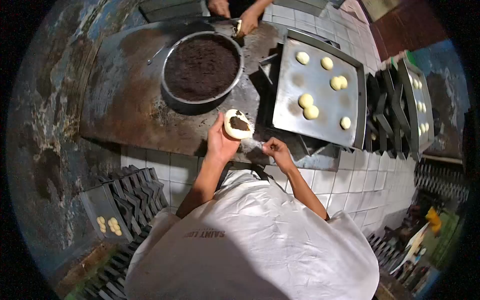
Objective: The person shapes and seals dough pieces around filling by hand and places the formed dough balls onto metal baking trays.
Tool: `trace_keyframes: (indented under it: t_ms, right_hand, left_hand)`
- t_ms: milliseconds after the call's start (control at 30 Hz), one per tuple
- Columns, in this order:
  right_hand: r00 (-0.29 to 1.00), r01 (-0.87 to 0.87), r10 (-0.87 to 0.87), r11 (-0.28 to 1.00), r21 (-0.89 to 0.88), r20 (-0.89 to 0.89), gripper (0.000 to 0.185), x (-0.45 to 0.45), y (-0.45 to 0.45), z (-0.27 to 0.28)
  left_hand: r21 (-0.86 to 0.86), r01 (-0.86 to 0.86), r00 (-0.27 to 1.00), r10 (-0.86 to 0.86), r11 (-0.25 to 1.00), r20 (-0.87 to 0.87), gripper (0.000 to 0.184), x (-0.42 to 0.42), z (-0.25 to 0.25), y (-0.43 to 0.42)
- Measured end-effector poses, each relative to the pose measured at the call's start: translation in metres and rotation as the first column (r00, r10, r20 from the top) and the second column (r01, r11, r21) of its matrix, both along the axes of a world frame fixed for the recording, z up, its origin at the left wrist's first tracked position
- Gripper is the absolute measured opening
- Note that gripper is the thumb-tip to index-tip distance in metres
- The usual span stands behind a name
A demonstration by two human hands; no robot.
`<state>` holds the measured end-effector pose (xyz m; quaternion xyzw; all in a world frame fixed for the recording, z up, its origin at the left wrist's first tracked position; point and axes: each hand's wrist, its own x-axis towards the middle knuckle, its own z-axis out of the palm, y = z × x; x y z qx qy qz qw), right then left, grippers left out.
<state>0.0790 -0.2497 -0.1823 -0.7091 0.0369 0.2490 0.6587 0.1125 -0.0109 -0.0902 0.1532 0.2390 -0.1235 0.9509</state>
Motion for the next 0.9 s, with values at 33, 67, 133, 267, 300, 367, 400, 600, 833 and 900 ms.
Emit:
trace_keyframes:
  t_ms: [33, 67, 133, 267, 300, 367, 400, 600, 833, 900]
  right_hand:
    - [0.996, 0.076, -0.069, 0.99, 0.121, -0.059, 0.009, -0.01, -0.016, -0.006]
    - [0.985, 0.15, -0.123, 0.96, 0.237, -0.125, 0.009, -0.019, -0.031, -0.012]
    - [0.988, 0.128, -0.11, 0.976, 0.175, -0.108, 0.01, -0.022, -0.04, -0.013]
    - [0.96, 0.048, 0.065, 0.921, -0.386, 0.274, 0.025, -0.021, -0.059, -0.073]
    - [0.866, 0.168, 0.201, 0.746, -0.645, 0.458, 0.032, -0.019, -0.053, -0.073]
    - [0.858, 0.201, 0.08, 0.858, -0.473, 0.508, 0.039, -0.017, -0.036, -0.01]
    - [0.932, 0.133, -0.082, 0.984, -0.122, 0.354, 0.04, -0.013, -0.027, 0.018]
    - [0.984, 0.034, 0.062, 0.856, 0.516, -0.168, 0.049, -0.003, -0.049, 0.111]
    - [0.679, -0.018, 0.251, 0.945, -0.327, 0.689, 0.052, -0.016, -0.067, 0.148]
    - [0.628, -0.024, 0.315, 0.922, -0.386, 0.712, 0.049, -0.017, -0.065, 0.156]
  left_hand:
    - [0.012, -0.023, 1.0, 0.023, 1.0, 0.013, 0.048, -0.002, 0.004, -0.013]
    - [0.024, -0.052, 0.998, 0.051, 0.998, 0.026, 0.054, -0.005, 0.009, -0.026]
    - [0.018, 0.003, 0.999, -0.004, 1.0, 0.046, 0.06, -0.016, 0.021, -0.048]
    - [0.033, 0.064, 0.998, -0.064, 0.997, 0.013, 0.07, -0.036, 0.019, -0.082]
    - [0.066, 0.062, 0.998, -0.06, 0.996, -0.025, 0.069, -0.038, 0.022, -0.088]
    - [0.096, 0.062, 0.997, -0.057, 0.993, -0.046, 0.066, -0.047, 0.022, -0.094]
    - [0.087, 0.105, 0.993, -0.109, 0.991, 0.051, 0.066, -0.052, 0.012, -0.092]
    - [0.449, 0.188, 0.956, -0.268, 0.874, 0.121, 0.036, -0.059, 0.003, -0.101]
    - [0.671, 0.253, 0.921, -0.385, 0.697, 0.052, 0.057, -0.065, 0.045, -0.102]
    - [0.738, 0.187, 0.931, -0.356, 0.649, 0.078, 0.056, -0.067, 0.063, -0.099]
